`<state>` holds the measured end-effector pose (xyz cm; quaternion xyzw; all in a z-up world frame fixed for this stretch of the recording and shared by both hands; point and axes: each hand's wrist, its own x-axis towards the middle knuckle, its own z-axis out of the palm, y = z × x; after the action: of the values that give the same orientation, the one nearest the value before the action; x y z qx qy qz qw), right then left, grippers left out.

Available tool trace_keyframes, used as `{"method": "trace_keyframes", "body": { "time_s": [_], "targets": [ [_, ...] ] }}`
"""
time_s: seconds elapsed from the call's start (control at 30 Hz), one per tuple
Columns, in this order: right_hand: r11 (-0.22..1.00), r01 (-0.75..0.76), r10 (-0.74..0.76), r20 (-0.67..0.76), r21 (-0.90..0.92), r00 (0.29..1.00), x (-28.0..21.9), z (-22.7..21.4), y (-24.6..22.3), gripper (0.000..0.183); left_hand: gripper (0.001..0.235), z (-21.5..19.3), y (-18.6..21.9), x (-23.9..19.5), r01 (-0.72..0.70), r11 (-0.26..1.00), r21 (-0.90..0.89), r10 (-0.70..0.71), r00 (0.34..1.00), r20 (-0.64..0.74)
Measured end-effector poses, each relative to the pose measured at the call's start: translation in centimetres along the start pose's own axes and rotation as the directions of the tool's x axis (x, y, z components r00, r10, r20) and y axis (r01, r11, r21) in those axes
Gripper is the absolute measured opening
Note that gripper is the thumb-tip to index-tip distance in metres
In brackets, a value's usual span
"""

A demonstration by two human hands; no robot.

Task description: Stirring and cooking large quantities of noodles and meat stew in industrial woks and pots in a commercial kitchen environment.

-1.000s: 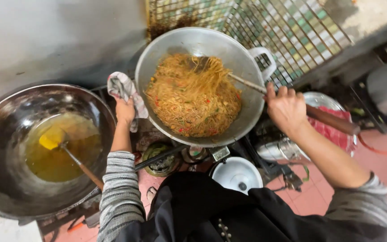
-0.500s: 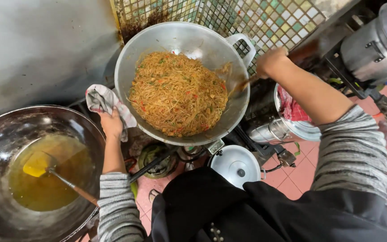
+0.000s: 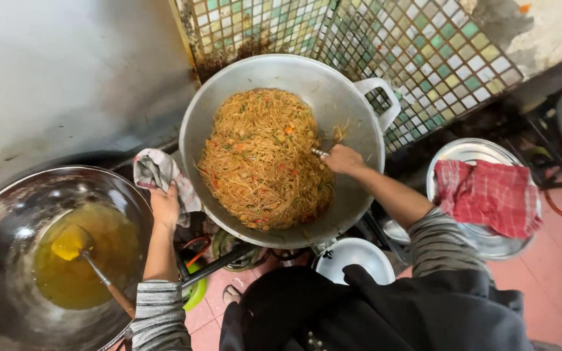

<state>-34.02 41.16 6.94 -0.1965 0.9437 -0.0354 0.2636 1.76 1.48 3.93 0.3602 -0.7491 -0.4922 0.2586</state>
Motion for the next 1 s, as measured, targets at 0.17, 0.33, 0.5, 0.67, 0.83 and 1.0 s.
{"method": "trace_keyframes", "body": {
  "time_s": [0.17, 0.33, 0.5, 0.67, 0.83, 1.0],
  "targets": [
    [0.899, -0.102, 0.046, 0.140, 0.426, 0.989, -2.4, 1.2, -1.5, 0.046, 0.033, -0.3, 2.6, -0.7, 0.121, 0.990, 0.075, -0.121, 0.993, -0.012],
    [0.684, -0.172, 0.035, 0.203, 0.709, 0.978, -4.8, 2.1, 0.7, 0.038, 0.033, -0.2, 1.3, 0.0, 0.048, 0.992, 0.118, -0.044, 0.998, -0.038],
    [0.684, -0.196, 0.046, 0.227, 0.702, 0.973, -7.4, 1.4, 3.6, 0.043, 0.035, -0.2, 2.4, -0.6, 0.111, 0.988, 0.107, -0.106, 0.993, -0.044],
    [0.699, -0.173, 0.054, 0.190, 0.694, 0.980, -10.0, -0.6, 4.8, 0.046, 0.036, 0.1, 1.4, -0.3, 0.132, 0.984, 0.118, -0.128, 0.991, -0.035],
    [0.719, -0.162, 0.062, 0.169, 0.676, 0.984, -11.5, -1.7, 5.7, 0.051, 0.045, -0.1, 1.7, -0.4, 0.118, 0.985, 0.122, -0.112, 0.992, -0.051],
    [0.688, -0.142, 0.049, 0.150, 0.712, 0.987, -13.4, -2.8, 6.1, 0.049, 0.045, -0.1, 1.9, -0.4, 0.168, 0.980, 0.109, -0.168, 0.986, -0.012]
  ]
}}
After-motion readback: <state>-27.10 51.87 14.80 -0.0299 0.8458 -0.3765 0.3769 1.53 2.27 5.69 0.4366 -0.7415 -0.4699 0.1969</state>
